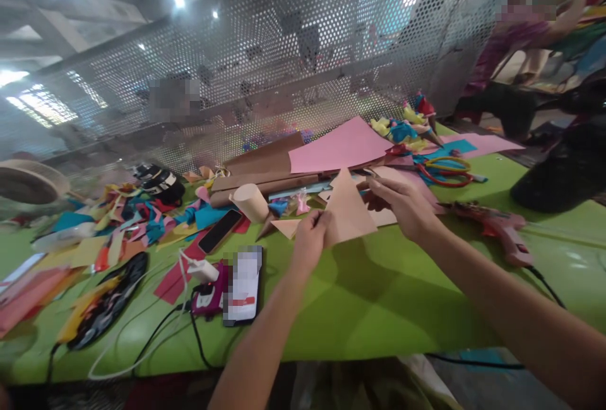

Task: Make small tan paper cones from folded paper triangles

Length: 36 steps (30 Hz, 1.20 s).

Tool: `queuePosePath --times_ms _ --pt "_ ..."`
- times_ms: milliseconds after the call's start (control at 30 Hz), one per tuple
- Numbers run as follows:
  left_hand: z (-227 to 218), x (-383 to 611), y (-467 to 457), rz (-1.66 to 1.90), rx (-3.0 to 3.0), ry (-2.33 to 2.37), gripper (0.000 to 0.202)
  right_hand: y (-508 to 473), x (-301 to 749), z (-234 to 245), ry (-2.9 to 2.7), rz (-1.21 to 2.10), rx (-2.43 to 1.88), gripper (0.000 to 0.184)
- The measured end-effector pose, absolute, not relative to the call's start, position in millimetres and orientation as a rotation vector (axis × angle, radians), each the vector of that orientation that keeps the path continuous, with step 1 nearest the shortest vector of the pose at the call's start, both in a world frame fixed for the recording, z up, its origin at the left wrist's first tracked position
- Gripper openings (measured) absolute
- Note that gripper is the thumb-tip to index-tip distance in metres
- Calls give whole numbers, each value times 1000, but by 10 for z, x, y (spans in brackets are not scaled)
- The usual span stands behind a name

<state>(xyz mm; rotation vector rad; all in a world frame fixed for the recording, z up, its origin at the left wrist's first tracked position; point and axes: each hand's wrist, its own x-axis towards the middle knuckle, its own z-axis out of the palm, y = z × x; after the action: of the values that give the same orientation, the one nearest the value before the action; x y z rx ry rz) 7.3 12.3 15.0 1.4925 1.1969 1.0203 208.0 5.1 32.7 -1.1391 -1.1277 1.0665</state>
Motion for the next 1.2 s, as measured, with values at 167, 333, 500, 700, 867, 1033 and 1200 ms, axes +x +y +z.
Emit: queuePosePath --times_ms 167,333,500,700,867,1033,1200 --pt "-53 111 144 1133 1301 1210 31 -41 2081 204 -1193 1261 -1192 53" --pt "-117 78 63 1067 1316 1087 49 -23 2025 124 -1182 1185 -1225 61" --pt "-79 64 -6 885 1585 1034 101 -14 2019 107 -1128 1089 -1254 65" --pt "-36 64 -24 962 1539 1025 49 -47 2022 100 -1179 1138 -1234 63" --pt "11 30 -18 1024 1264 1308 29 -53 2056 26 -1296 922 -1235 44" --pt "27 79 -69 1121 1158 1246 32 -137 2128 89 -1703 358 -1184 38" --pt "58 109 -193 1149 1033 1177 35 -316 2196 159 -2033 260 -1120 68"
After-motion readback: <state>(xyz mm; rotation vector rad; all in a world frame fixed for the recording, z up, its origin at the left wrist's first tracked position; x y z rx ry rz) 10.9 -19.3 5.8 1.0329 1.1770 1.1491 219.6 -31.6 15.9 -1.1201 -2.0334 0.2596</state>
